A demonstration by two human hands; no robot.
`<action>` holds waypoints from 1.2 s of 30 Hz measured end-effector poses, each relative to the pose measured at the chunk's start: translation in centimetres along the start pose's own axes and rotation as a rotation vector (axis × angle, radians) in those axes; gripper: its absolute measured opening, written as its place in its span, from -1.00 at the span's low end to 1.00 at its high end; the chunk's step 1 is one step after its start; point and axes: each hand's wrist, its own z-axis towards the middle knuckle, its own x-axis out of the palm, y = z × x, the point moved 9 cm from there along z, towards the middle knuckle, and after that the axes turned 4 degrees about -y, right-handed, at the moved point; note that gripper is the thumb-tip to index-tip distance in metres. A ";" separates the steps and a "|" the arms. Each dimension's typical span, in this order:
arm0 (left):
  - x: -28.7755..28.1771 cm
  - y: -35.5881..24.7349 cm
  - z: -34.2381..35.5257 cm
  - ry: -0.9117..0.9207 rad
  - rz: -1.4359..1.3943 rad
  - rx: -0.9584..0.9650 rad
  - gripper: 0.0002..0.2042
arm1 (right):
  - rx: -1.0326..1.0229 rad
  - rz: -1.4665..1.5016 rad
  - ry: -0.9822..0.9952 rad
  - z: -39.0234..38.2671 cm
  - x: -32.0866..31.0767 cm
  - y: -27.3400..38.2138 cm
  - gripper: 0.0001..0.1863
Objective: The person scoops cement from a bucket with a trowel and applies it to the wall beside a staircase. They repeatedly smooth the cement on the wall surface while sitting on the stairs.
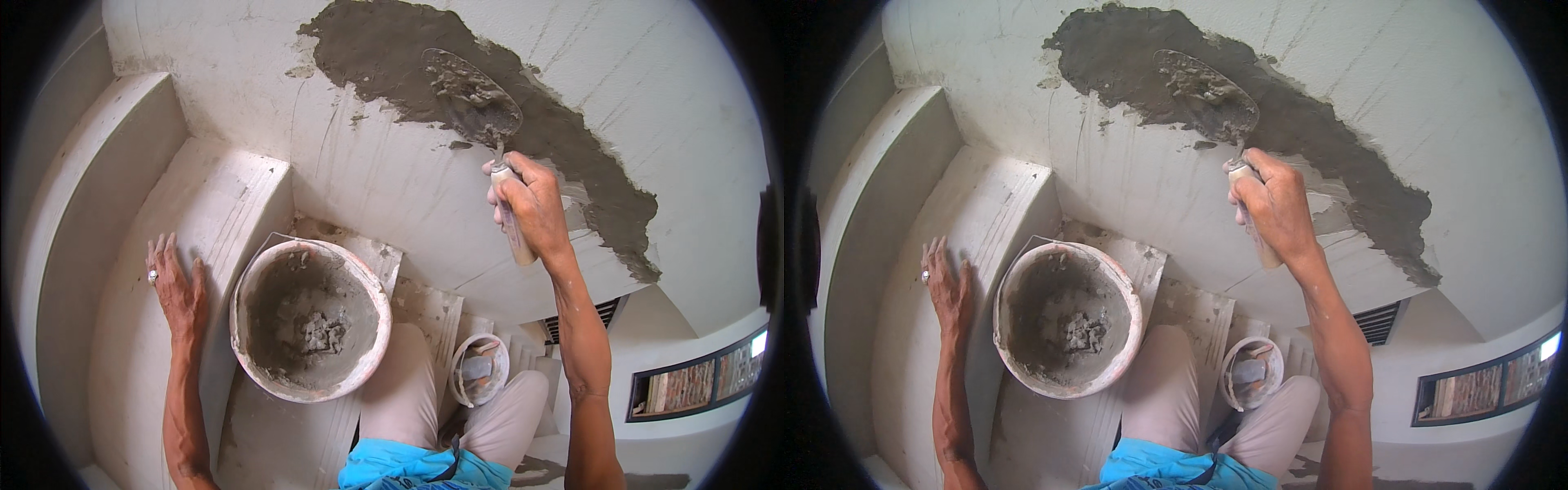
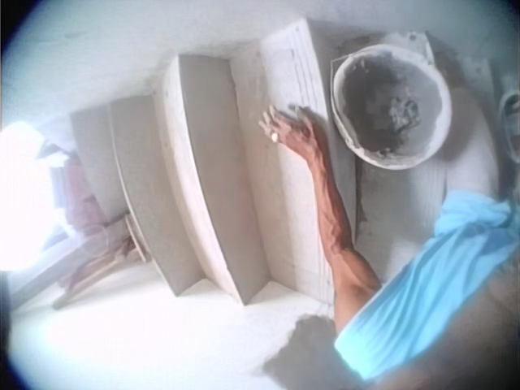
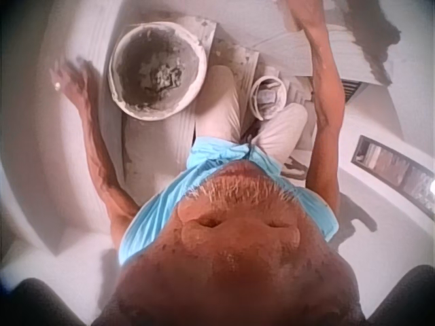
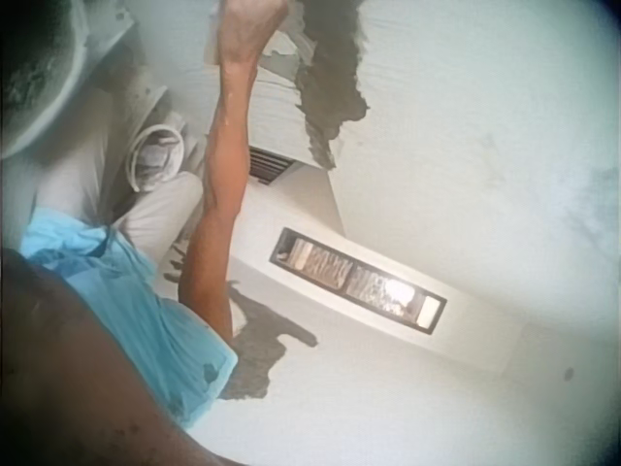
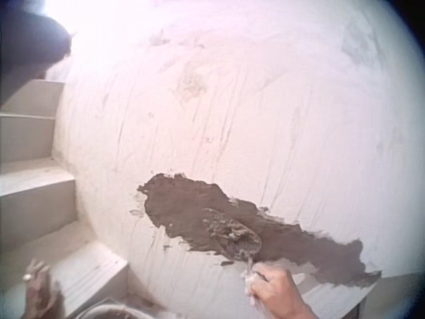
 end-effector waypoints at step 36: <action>-0.4 -0.2 -0.5 -0.006 -0.021 0.016 -0.46 | -0.152 -0.414 -0.020 -8.3 -5.4 -3.1 -0.63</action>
